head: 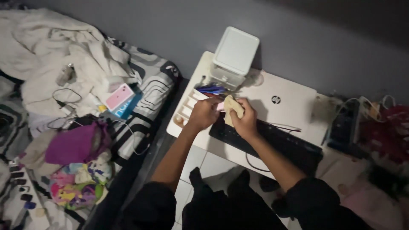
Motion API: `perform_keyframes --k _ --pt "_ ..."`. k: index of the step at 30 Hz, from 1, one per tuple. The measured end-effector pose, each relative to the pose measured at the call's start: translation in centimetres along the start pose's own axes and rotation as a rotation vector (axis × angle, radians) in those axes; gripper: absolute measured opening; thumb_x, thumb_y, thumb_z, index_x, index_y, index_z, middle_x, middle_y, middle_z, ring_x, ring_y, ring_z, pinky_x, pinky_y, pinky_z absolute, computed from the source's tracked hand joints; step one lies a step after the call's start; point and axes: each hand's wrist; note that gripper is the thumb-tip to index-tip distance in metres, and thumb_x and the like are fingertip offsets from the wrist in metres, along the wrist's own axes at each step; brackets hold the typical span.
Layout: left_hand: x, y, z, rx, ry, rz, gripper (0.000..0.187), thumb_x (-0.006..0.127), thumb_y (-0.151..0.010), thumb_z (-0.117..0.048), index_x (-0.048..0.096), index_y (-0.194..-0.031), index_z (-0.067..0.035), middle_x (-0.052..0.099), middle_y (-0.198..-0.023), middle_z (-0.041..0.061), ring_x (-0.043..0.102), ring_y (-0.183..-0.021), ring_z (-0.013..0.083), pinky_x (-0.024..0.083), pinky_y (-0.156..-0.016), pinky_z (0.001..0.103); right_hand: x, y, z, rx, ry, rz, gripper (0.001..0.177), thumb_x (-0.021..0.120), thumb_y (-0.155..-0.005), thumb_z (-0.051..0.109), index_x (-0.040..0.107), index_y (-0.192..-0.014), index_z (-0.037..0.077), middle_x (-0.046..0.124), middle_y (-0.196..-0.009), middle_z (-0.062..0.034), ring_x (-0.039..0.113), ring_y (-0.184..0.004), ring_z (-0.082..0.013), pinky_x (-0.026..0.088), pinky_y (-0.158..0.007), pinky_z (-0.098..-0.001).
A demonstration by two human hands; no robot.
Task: Cleaning and organizing stationery and objects on a desk.
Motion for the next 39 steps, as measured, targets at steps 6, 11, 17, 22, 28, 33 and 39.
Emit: perform_keyframes --k 6,11,17,22,28,33,39 --pt "-1.2 1.1 8.3 0.046 -0.079 -0.049 0.035 0.072 -0.072 -0.006 0.073 -0.107 -0.009 0.075 -0.094 0.013 0.071 -0.088 0.0352 0.057 -0.08 0.043 5.5 0.5 -1.6 0.065 -0.048 0.027 0.031 0.076 -0.086 0.009 0.065 -0.114 0.002 0.075 -0.095 -0.0133 0.073 -0.087 -0.0219 0.057 -0.078 -0.0333" --pt "-3.7 0.6 11.3 0.123 -0.217 0.058 0.027 0.073 -0.074 -0.006 0.074 -0.101 -0.011 0.073 -0.108 0.012 0.068 -0.099 0.0355 0.055 -0.085 0.044 7.7 0.8 -0.5 0.149 0.017 -0.019 0.03 0.075 -0.087 0.01 0.067 -0.114 0.002 0.075 -0.095 -0.0143 0.073 -0.086 -0.0196 0.057 -0.078 -0.0333" --pt "-4.3 0.6 11.8 0.172 -0.328 0.095 0.021 0.069 -0.08 -0.005 0.073 -0.1 -0.011 0.071 -0.105 0.011 0.066 -0.104 0.0356 0.053 -0.09 0.045 7.6 2.0 -1.4 0.188 0.095 -0.086 0.031 0.076 -0.087 0.012 0.067 -0.115 0.001 0.075 -0.096 -0.0173 0.075 -0.087 -0.0236 0.057 -0.079 -0.0341" --pt "-5.2 0.3 12.0 0.178 -0.352 0.098 0.033 0.069 -0.076 -0.007 0.073 -0.108 -0.012 0.07 -0.112 0.009 0.062 -0.108 0.0358 0.053 -0.092 0.044 7.8 2.3 -1.6 0.191 0.146 -0.1 0.032 0.076 -0.087 0.013 0.066 -0.116 0.001 0.075 -0.1 -0.0176 0.076 -0.09 -0.0245 0.058 -0.08 -0.0344" --pt "-5.3 0.2 12.6 0.189 -0.27 0.072 0.043 0.072 -0.075 -0.016 0.067 -0.117 -0.005 0.064 -0.123 0.016 0.06 -0.111 0.0371 0.051 -0.095 0.044 8.4 2.3 -1.2 0.244 0.16 -0.072 0.032 0.076 -0.088 0.015 0.067 -0.116 0.002 0.075 -0.099 -0.0171 0.075 -0.089 -0.0241 0.057 -0.08 -0.0346" --pt "-6.4 0.5 10.5 0.223 -0.22 0.101 0.019 0.07 -0.078 -0.015 0.076 -0.095 -0.012 0.072 -0.107 0.01 0.066 -0.103 0.0353 0.054 -0.093 0.043 8.3 2.2 -0.7 0.262 0.153 -0.076 0.034 0.075 -0.088 0.015 0.067 -0.119 0.004 0.075 -0.102 -0.0158 0.075 -0.089 -0.0237 0.057 -0.08 -0.0342" --pt "-4.9 -0.4 7.3 0.341 -0.108 0.035 0.011 0.071 -0.081 -0.014 0.074 -0.089 -0.009 0.074 -0.101 0.011 0.068 -0.097 0.0342 0.056 -0.088 0.044 5.1 2.5 -0.8 0.082 0.087 -0.141 0.033 0.067 -0.091 0.004 0.069 -0.125 0.005 0.074 -0.115 -0.0169 0.073 -0.104 -0.0255 0.055 -0.087 -0.0339"
Point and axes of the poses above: each hand's wrist, its own y-axis away from the middle knuckle, its own x-axis out of the palm, z = x × y
